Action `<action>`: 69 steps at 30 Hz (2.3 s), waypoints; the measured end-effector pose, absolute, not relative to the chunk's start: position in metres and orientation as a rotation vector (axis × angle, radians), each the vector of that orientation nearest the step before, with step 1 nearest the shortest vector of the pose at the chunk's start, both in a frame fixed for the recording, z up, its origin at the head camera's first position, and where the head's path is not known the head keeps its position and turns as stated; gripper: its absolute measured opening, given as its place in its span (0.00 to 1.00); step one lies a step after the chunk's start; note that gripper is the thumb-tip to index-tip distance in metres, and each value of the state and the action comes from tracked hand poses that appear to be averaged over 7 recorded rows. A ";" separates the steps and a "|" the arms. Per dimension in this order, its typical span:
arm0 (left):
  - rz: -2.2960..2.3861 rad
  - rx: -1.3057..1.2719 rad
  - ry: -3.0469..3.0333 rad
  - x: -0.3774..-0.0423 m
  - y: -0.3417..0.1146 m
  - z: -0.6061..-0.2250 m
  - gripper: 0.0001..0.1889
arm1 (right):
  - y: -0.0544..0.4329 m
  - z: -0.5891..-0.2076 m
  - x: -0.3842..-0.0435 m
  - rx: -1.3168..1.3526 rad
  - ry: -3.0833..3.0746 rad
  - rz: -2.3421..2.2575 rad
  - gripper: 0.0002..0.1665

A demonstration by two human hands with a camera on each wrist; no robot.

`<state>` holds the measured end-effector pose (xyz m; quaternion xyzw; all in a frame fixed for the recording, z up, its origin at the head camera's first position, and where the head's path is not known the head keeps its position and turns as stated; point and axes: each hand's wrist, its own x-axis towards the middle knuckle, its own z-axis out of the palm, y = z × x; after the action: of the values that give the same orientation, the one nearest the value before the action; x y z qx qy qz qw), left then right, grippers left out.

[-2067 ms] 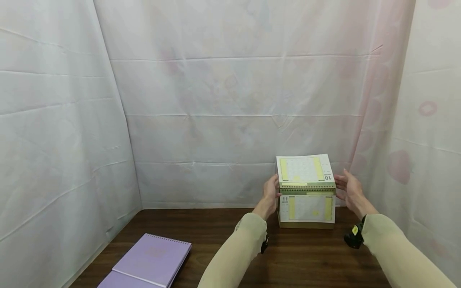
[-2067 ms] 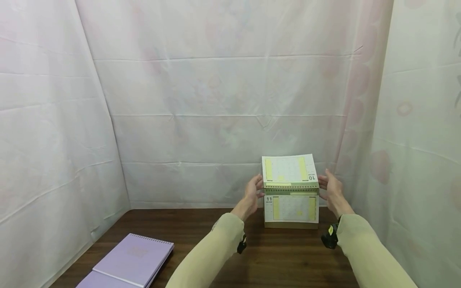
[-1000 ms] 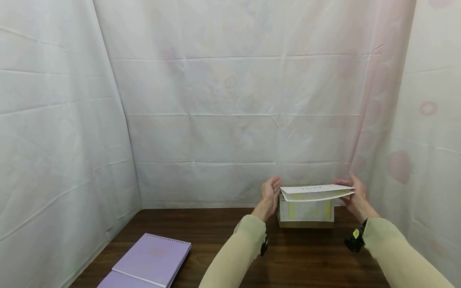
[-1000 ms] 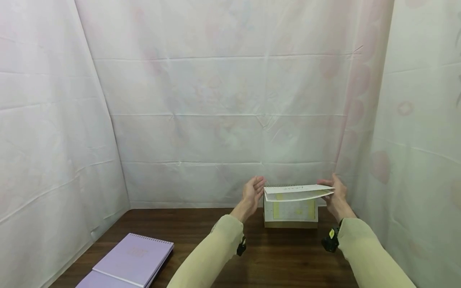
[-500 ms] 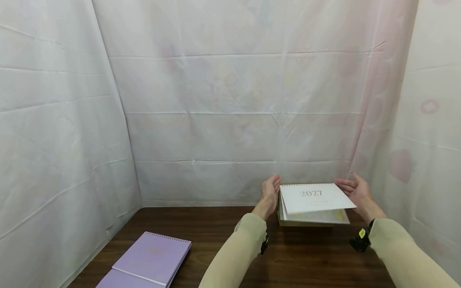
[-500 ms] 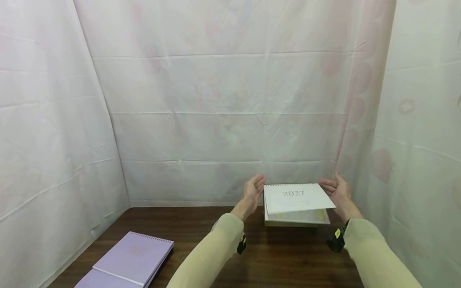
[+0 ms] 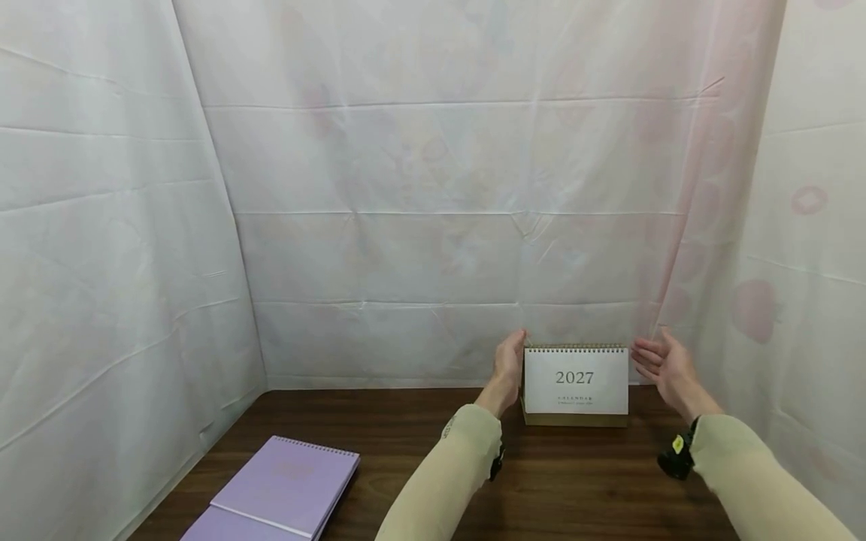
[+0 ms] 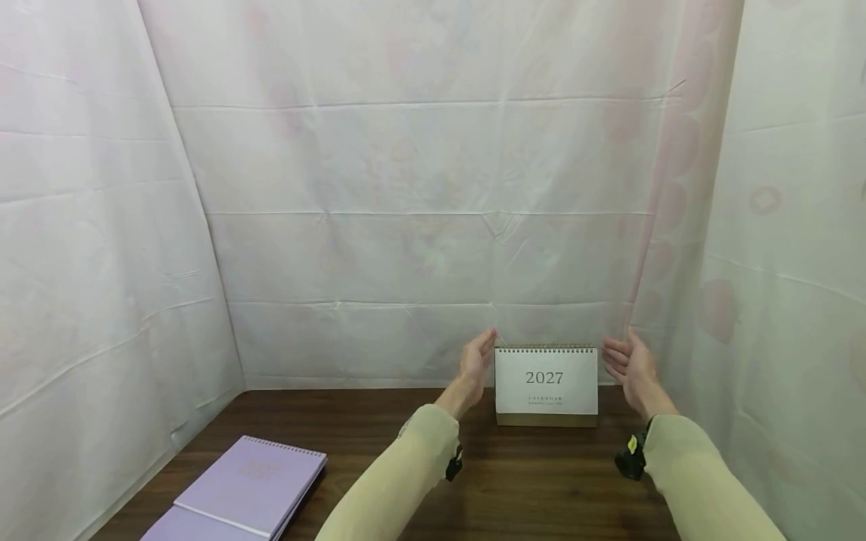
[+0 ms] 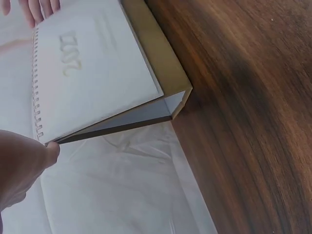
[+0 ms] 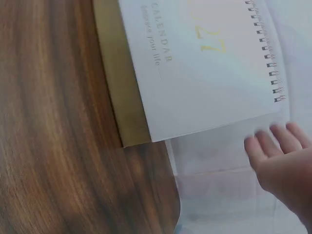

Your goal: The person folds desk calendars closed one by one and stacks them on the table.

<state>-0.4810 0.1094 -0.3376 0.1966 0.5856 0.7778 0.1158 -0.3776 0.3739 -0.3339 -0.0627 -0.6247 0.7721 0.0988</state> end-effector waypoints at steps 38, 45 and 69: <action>2.042 0.461 1.859 -0.472 0.120 -0.395 0.42 | 0.331 -0.372 -0.394 -0.302 -2.097 2.186 0.56; 2.066 0.375 1.892 -0.470 0.119 -0.390 0.47 | 0.329 -0.370 -0.395 -0.256 -2.125 2.174 0.53; 2.157 0.348 1.898 -0.462 0.088 -0.371 0.48 | 0.301 -0.341 -0.388 -0.170 -2.190 2.151 0.58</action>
<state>-0.4620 0.0884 -0.3707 0.1195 0.6506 0.7397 0.1234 -0.3884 0.3007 -0.3408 -0.0553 -0.7119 0.6993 0.0335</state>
